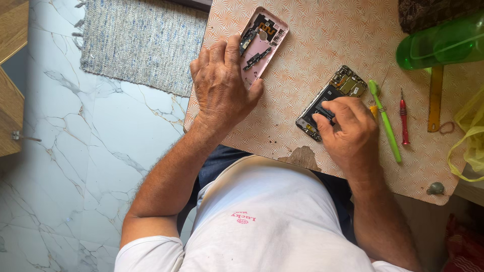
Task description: The person disassembles a pink smartphone, removes the back cover, and uses a red screwdriver to unscrew internal components. They then handle a small ribbon cable and attempt to reconnect it to the motherboard. The phone remains partially disassembled on the table.
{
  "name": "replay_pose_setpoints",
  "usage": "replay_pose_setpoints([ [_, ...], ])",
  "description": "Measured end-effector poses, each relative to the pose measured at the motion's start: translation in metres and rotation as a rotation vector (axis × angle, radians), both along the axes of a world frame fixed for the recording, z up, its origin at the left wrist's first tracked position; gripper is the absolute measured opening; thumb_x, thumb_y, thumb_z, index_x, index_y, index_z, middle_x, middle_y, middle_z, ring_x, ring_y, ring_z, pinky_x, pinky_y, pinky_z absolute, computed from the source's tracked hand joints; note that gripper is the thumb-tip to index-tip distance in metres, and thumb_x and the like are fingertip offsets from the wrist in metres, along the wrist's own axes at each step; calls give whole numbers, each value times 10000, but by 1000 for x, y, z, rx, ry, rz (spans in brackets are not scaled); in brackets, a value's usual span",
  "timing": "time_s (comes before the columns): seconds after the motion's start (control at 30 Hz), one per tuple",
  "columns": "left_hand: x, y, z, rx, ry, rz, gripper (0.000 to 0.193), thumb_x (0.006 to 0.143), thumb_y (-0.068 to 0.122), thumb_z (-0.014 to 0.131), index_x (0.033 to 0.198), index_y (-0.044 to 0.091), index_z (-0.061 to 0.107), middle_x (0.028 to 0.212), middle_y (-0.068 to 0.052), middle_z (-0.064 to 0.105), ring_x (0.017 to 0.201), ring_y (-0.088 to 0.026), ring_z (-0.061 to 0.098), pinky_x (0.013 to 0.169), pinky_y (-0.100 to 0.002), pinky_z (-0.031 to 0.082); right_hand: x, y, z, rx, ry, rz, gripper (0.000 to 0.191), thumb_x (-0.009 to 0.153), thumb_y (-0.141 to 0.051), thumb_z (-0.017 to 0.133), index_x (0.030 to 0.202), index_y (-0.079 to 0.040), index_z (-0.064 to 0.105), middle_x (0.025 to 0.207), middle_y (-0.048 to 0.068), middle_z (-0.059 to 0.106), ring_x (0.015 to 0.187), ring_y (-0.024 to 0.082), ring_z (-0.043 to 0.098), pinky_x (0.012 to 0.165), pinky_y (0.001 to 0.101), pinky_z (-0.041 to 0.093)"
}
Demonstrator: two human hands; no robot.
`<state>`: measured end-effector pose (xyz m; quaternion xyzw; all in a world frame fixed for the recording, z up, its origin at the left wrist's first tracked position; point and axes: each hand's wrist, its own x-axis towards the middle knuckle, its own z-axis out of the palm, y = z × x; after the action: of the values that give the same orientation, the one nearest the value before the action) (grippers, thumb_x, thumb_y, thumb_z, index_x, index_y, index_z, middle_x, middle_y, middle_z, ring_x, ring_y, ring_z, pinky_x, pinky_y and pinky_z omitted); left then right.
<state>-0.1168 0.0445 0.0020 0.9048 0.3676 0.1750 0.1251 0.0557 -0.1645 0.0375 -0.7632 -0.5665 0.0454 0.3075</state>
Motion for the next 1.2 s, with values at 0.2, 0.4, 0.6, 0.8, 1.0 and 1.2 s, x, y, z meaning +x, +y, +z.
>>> replay_pose_setpoints([
  [0.2, -3, 1, -1, 34, -67, -6, 959, 722, 379, 906, 1460, 14, 414, 1273, -190, 538, 1218, -330, 512, 1014, -517, 382, -4, 5, 0, 1, 26, 37, 286, 891, -71, 860, 1109, -16, 683, 1079, 142, 670, 991, 320, 685, 854, 423, 572],
  [0.4, -5, 0, 1, 8, -67, -24, 939, 721, 377, 910, 1439, 18, 424, 1245, -184, 532, 1168, -321, 512, 977, -512, 383, -9, 6, 0, -1, 14, 32, 288, 879, -67, 863, 1108, -29, 692, 1083, 133, 671, 981, 309, 684, 848, 416, 575],
  [0.6, -6, -2, 3, 13, -47, -38, 894, 744, 381, 909, 1437, 19, 475, 1250, -184, 513, 1165, -318, 500, 980, -506, 384, -9, 6, -3, -41, 56, 9, 296, 871, -72, 868, 1103, -27, 690, 1087, 134, 670, 902, 276, 676, 800, 403, 569],
  [0.8, -4, -3, 2, 38, -67, -46, 892, 762, 396, 904, 1429, 0, 465, 1244, -195, 517, 1177, -317, 490, 1001, -523, 364, -9, 7, -2, -19, 14, 29, 295, 874, -62, 863, 1109, -36, 686, 1093, 126, 669, 951, 290, 680, 822, 406, 573],
  [1.0, 3, 2, -4, -16, -76, -4, 943, 730, 316, 921, 1457, 26, 396, 1248, -195, 516, 1216, -328, 500, 1043, -503, 376, -11, 7, -1, -21, 26, 39, 286, 883, -65, 855, 1109, -34, 684, 1098, 125, 669, 980, 289, 689, 845, 404, 580],
  [1.2, 7, 4, -2, -50, -128, -47, 1014, 703, 236, 953, 1507, 73, 359, 1312, -228, 517, 1215, -340, 559, 1027, -500, 391, -10, 4, -1, -34, 52, 35, 274, 880, -69, 853, 1098, -26, 693, 1077, 126, 669, 936, 284, 679, 817, 412, 562],
])
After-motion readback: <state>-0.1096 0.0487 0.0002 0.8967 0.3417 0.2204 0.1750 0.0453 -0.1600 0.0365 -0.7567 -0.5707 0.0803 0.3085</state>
